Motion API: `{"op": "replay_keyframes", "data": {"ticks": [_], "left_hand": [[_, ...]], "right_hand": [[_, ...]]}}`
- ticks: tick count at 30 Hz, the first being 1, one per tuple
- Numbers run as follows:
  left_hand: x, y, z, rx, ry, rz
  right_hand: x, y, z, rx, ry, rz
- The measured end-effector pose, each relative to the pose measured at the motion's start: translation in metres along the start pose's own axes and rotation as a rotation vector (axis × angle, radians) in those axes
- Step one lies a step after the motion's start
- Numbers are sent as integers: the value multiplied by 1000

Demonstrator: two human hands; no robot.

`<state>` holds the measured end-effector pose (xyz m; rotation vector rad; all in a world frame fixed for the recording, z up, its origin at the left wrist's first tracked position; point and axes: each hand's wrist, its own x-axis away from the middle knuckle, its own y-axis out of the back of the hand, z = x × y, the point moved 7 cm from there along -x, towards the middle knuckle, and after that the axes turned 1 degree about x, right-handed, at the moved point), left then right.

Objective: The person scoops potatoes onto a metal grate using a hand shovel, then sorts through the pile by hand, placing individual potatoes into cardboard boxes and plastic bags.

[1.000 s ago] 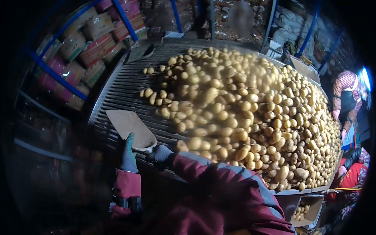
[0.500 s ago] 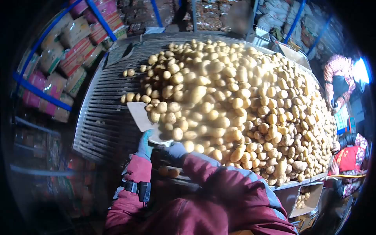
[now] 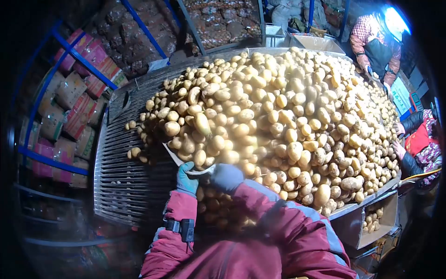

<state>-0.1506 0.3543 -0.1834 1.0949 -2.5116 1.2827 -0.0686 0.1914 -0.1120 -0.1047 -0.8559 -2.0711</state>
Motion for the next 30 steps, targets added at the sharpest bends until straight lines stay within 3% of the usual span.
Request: {"op": "replay_keyframes", "data": {"ticks": [2, 4, 7, 8, 10, 12, 14, 16, 19, 22, 24, 28, 29, 30], "left_hand": [[35, -34, 4, -41, 67, -123], [35, -44, 13, -31, 108, -16], [59, -86, 13, -2, 39, -36], [45, -75, 19, -70, -74, -62], [49, -98, 26, -117, -101, -84], [46, -142, 40, -100, -44, 4], [27, -158, 66, -127, -25, 33], [51, -213, 79, -136, 14, 112], [48, -242, 108, -103, 32, 107], [46, -274, 120, -166, 23, 106], [53, -307, 131, -184, 65, 126], [52, -375, 165, -209, 59, 328], [60, -385, 175, -280, 98, 326], [59, -392, 187, -243, 137, 365]], "right_hand": [[16, 18, -2, 50, 3, -39], [28, 31, -7, 73, 24, -70], [51, 68, 7, 128, 23, -139], [52, 78, 5, 84, 20, -103], [57, 99, -6, 1, 10, -36], [51, 121, -29, 64, 43, -77], [60, 153, -49, 3, 80, -268], [64, 178, -72, -23, 0, -168], [86, 222, -84, 89, 16, -315], [109, 265, -89, -77, 0, -298], [111, 293, -101, -20, 73, -419], [136, 350, -139, -185, -100, -204], [131, 359, -156, -37, -31, -373], [133, 368, -165, -64, -5, -411]]}}
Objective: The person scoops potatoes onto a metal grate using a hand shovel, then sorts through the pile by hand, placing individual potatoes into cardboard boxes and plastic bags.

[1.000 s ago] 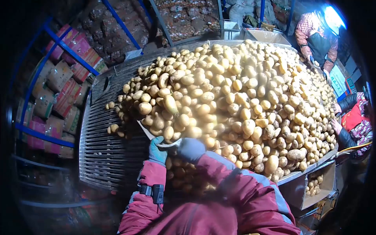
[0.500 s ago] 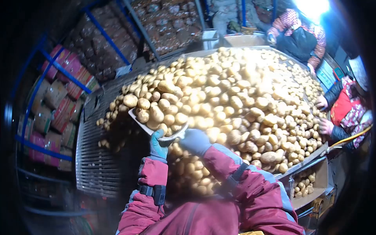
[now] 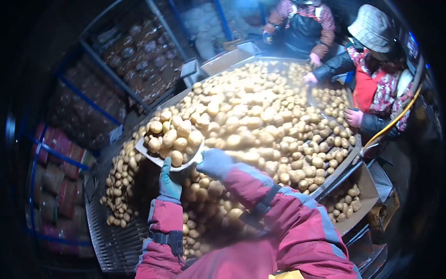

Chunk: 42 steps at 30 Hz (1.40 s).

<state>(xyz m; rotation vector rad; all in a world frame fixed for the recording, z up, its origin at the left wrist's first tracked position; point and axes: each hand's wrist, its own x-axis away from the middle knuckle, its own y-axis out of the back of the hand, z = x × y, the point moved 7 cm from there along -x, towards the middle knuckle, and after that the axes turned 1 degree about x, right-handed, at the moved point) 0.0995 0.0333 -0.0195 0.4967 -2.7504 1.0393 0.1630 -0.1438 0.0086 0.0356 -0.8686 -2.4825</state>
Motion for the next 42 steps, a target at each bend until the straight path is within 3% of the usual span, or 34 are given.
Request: {"op": "replay_keyframes", "data": {"ticks": [5, 6, 7, 8, 9, 11, 14, 15, 17, 20, 21, 24, 27, 28, 30, 32, 33, 35, 36, 38, 39, 42], "left_hand": [[3, -23, 17, -286, 27, 71], [8, -29, 18, -288, 20, 40], [13, -36, 20, -287, 13, 12], [15, -40, 23, -286, 8, -16], [16, -44, 26, -259, 13, 90], [13, -30, 41, -241, 28, 118], [17, -28, 51, -235, 45, 195], [20, -28, 52, -227, 55, 205], [27, -31, 52, -230, 75, 188], [39, -36, 44, -318, 63, 223], [36, -17, 47, -257, 86, 185], [44, -9, 37, -316, 27, 76], [56, -2, 19, -234, 66, 69], [60, 1, 14, -181, 103, 69], [83, 4, -8, -246, 92, 46], [92, 51, -17, -226, 51, 23], [88, 97, -26, -628, -223, 102], [131, 126, -60, -565, -290, -61], [150, 139, -77, -384, -264, -223], [189, 201, -101, -557, -243, -302], [209, 243, -100, -449, -176, -389], [278, 320, -116, -19, -84, -382]], "right_hand": [[-26, 33, -53, 159, 236, -135], [-18, 48, -62, -292, -1, -41], [-15, 63, -62, -175, 145, -129], [-22, 64, -78, -273, 78, -76], [-28, 65, -94, -367, 5, -31], [-42, 72, -116, -515, 103, -39], [-24, 91, -124, -1077, -365, -3], [-41, 81, -146, -1192, -346, 33], [-18, 103, -121, -1161, -115, 102], [5, 115, -86, -1182, -62, 135], [-31, 94, -116, -1037, 98, 107], [-10, 72, -86, -1200, -129, 251], [15, 39, -48, -831, -113, 131], [30, 24, -31, -876, -193, 147], [37, -26, -17, -859, -146, 185], [60, -62, 20, -721, -151, 260], [72, -88, 36, -755, -195, 329], [91, -144, 67, -733, -245, 374], [99, -173, 83, -720, -266, 404], [117, -235, 110, -677, -245, 561], [128, -265, 123, -659, -231, 602], [155, -349, 159, -537, -167, 797]]}}
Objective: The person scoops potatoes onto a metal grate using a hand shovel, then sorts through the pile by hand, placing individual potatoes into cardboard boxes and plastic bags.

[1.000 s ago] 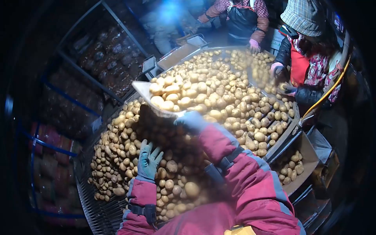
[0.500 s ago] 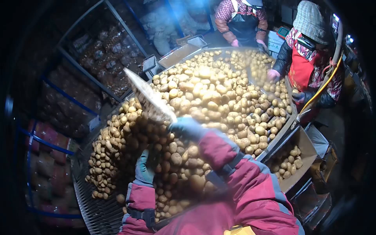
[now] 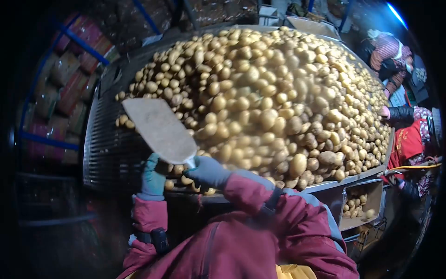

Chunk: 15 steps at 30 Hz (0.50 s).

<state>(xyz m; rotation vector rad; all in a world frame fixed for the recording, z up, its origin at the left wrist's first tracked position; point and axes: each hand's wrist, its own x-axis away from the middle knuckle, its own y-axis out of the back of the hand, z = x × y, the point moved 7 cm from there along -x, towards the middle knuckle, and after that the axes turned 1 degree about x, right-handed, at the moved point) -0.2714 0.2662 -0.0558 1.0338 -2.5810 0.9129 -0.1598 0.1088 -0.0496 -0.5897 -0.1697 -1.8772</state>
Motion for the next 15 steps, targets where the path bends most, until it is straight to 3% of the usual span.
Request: {"op": "replay_keyframes", "data": {"ticks": [2, 5, 6, 7, 9, 10, 12, 15], "left_hand": [[11, 69, -24, -22, -189, -37], [32, 148, -52, 33, -224, -295], [37, 175, -58, -11, -252, -330], [42, 193, -63, -56, -278, -362], [43, 216, -60, -124, -222, -366], [43, 222, -58, -158, -192, -361], [42, 228, -54, -230, -214, -409], [29, 226, -35, -216, -175, -371]], "right_hand": [[-25, -52, -9, 169, -64, 102], [-69, -117, -38, 350, 227, 40], [-70, -136, -39, 223, 298, 28], [-83, -155, -52, 262, 223, 109], [-128, -192, -112, 336, 66, 290], [-139, -203, -125, 349, 150, 298], [-147, -216, -134, 376, 320, 300], [-130, -192, -123, 276, 157, 333]]}}
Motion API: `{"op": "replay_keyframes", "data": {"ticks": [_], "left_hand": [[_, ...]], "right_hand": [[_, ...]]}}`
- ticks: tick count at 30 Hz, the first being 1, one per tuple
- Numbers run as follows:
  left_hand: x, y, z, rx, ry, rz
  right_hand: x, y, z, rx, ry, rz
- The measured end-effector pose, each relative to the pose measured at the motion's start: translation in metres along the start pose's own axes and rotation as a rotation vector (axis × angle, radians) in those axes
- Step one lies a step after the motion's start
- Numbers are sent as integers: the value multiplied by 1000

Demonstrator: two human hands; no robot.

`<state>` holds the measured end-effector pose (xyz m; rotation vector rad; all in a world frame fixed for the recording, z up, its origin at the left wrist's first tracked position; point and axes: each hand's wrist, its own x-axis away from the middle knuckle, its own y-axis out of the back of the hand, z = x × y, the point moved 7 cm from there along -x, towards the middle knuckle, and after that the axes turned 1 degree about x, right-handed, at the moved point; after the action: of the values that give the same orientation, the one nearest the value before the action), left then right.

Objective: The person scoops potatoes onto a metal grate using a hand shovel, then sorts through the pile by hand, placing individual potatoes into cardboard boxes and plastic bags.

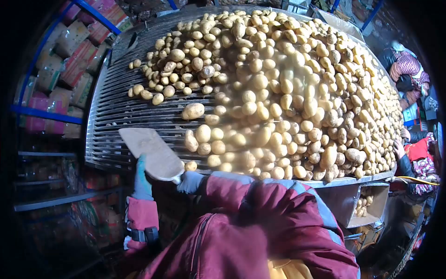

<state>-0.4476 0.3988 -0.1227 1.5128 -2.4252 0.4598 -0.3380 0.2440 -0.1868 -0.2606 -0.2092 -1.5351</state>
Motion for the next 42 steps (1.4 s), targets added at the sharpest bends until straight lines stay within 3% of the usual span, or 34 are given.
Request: {"op": "replay_keyframes", "data": {"ticks": [2, 3, 4, 6, 7, 8, 11, 13, 15, 17, 19, 20, 22, 27, 28, 31, 33, 37, 42], "left_hand": [[-6, -20, 7, -14, 63, 21], [-14, -29, 12, -17, -13, 91], [-9, -51, 14, -126, 17, 138], [41, -138, -32, -364, -41, 163], [51, -161, -13, -102, 159, 228], [20, -137, 51, -8, 187, 280], [20, -175, 77, 130, 342, 393], [38, -212, 73, 171, 395, 415], [33, -234, 89, 216, 373, 420], [53, -267, 82, 293, 439, 456], [75, -305, 69, 407, 472, 472], [79, -315, 70, 322, 461, 431], [97, -338, 56, 359, 542, 626], [111, -365, 50, 235, 367, 549], [116, -375, 51, 257, 331, 509], [131, -415, 58, 261, 377, 469], [135, -441, 54, 449, 355, 551], [169, -480, 33, 318, 279, 613], [176, -539, 18, 254, 95, 600]], "right_hand": [[23, 14, 2, 38, -175, -31], [46, 29, 13, -38, -252, -69], [49, 38, -12, -5, -218, -151], [88, 66, -13, 34, -272, -254], [103, 78, -13, 102, -308, -289], [115, 88, -15, 82, -294, -309], [152, 120, -22, -4, -331, -367], [175, 141, -11, 122, -268, -465], [205, 160, -2, 25, -419, -438], [222, 177, 10, 116, -347, -496], [244, 198, 13, 97, -486, -427], [256, 209, 29, 126, -430, -467], [264, 224, 29, 332, -393, -534], [291, 251, 31, 465, -232, -622], [304, 259, 38, 380, -432, -480], [333, 280, 34, 261, -371, -520], [355, 289, 31, 272, -388, -593], [389, 312, 45, 468, -223, -703], [432, 347, 44, 276, -197, -789]]}}
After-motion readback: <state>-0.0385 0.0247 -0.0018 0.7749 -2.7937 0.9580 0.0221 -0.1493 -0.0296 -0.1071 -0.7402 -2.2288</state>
